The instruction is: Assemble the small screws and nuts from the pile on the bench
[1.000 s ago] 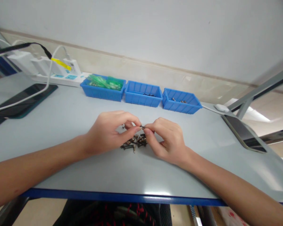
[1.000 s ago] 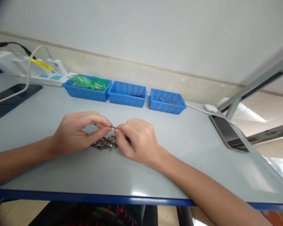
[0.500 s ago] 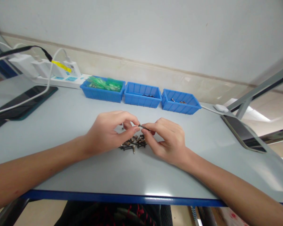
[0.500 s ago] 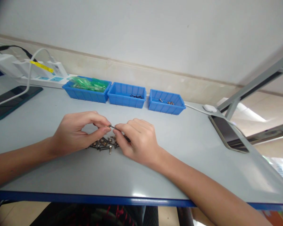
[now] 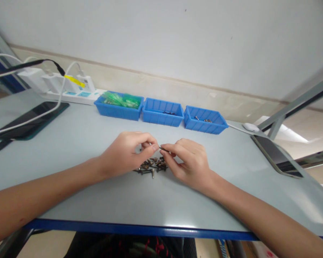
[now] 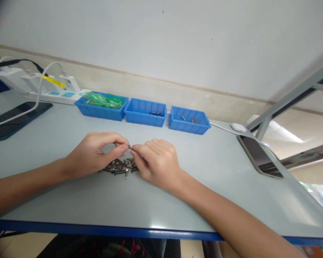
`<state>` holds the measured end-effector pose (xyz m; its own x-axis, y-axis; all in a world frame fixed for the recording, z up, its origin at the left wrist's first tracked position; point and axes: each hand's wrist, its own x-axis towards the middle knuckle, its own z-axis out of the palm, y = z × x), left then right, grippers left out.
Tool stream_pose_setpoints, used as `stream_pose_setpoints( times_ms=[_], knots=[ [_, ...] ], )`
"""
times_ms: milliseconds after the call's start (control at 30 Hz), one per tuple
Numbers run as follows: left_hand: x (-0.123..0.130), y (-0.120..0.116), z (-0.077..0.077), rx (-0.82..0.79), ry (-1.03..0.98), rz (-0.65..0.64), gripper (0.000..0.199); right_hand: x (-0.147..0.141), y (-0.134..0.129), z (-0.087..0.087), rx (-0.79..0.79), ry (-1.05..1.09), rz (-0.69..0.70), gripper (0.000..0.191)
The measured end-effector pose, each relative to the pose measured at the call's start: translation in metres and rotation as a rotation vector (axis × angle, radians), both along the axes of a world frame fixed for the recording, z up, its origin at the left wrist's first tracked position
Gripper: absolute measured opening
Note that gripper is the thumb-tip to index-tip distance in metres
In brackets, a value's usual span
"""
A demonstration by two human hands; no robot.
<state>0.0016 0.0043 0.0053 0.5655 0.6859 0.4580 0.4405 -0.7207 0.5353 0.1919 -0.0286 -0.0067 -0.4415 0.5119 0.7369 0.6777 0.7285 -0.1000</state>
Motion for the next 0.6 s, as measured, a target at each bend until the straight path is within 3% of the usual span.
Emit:
stream_pose_setpoints(
  times_ms=[233, 467, 600],
  knots=[
    [-0.0006, -0.0018, 0.0032, -0.15, -0.053, -0.027, 0.011, -0.0003, -0.0005, 0.0003, -0.013, -0.009, 0.028, 0.011],
    [-0.0017, -0.0019, 0.0052, -0.149, -0.066, -0.01, 0.01, -0.0022, -0.0011, -0.0004, -0.074, 0.042, 0.049, 0.014],
    [-0.0007, -0.0026, 0.0089, -0.148, -0.049, 0.019, 0.012, -0.003, -0.0023, 0.0063, -0.016, 0.048, 0.024, 0.011]
  ],
)
